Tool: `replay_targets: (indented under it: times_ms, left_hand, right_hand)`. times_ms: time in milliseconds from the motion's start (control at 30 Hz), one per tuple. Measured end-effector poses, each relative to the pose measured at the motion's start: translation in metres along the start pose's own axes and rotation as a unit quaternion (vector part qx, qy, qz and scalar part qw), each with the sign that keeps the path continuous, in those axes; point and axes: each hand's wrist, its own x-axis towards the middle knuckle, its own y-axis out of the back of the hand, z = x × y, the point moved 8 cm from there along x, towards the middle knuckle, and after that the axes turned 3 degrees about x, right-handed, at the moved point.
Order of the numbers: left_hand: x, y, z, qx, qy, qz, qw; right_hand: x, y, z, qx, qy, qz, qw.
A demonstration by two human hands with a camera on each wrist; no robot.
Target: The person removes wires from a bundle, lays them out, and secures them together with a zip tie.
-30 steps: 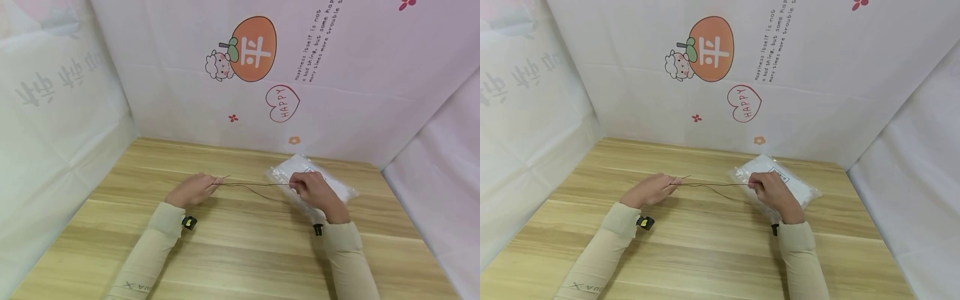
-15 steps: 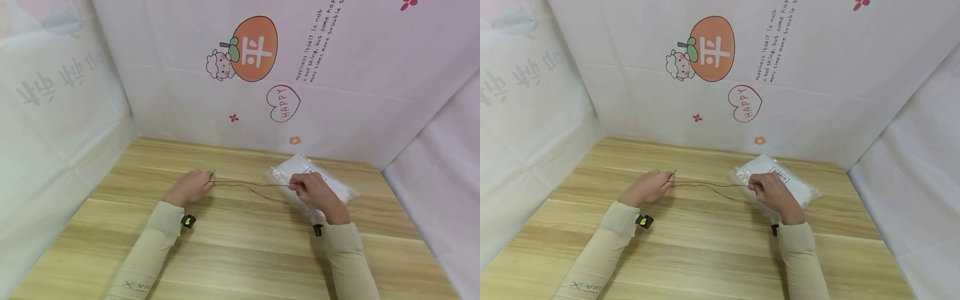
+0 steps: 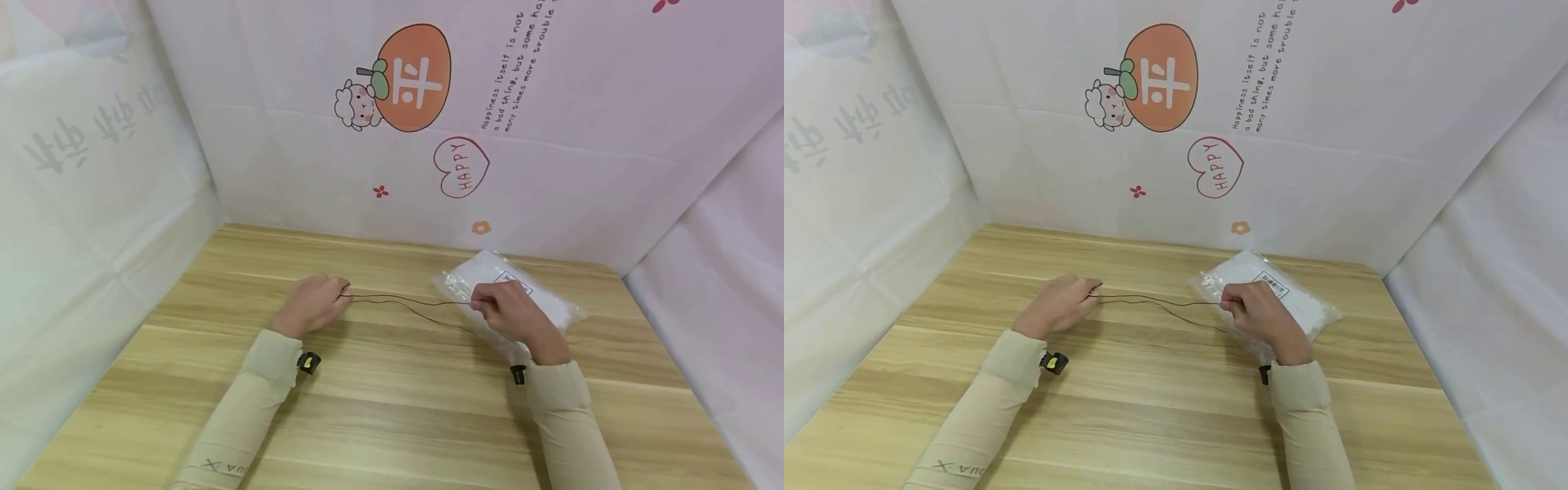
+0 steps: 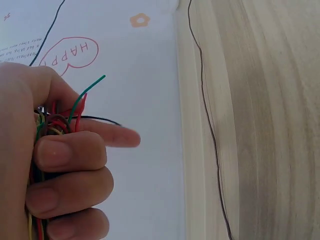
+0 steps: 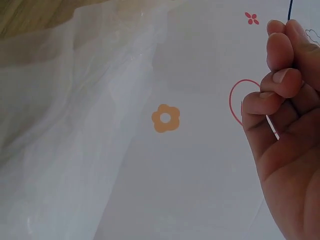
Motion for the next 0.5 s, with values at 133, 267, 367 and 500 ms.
replay_targets:
  times_ms: [133,267,367,500]
  left_hand:
    - [-0.001,0.000,0.000,-0.008,0.003,-0.006,1.0000]
    - [-0.001,-0.002,0.001,-0.022,-0.006,-0.021,0.9995]
    - [-0.001,-0.006,0.001,-0.018,-0.029,-0.040,0.9986]
    - [-0.003,-0.011,0.000,-0.012,-0.039,-0.077,0.9962]
  right_hand:
    - [0.000,0.000,0.002,0.002,-0.007,-0.005,1.0000]
    - [-0.001,0.000,0.005,0.007,-0.018,-0.011,0.9998]
    - [-0.002,0.001,0.008,0.004,-0.026,-0.008,0.9996]
    - [-0.003,0.004,0.009,-0.002,-0.023,0.001,0.9997]
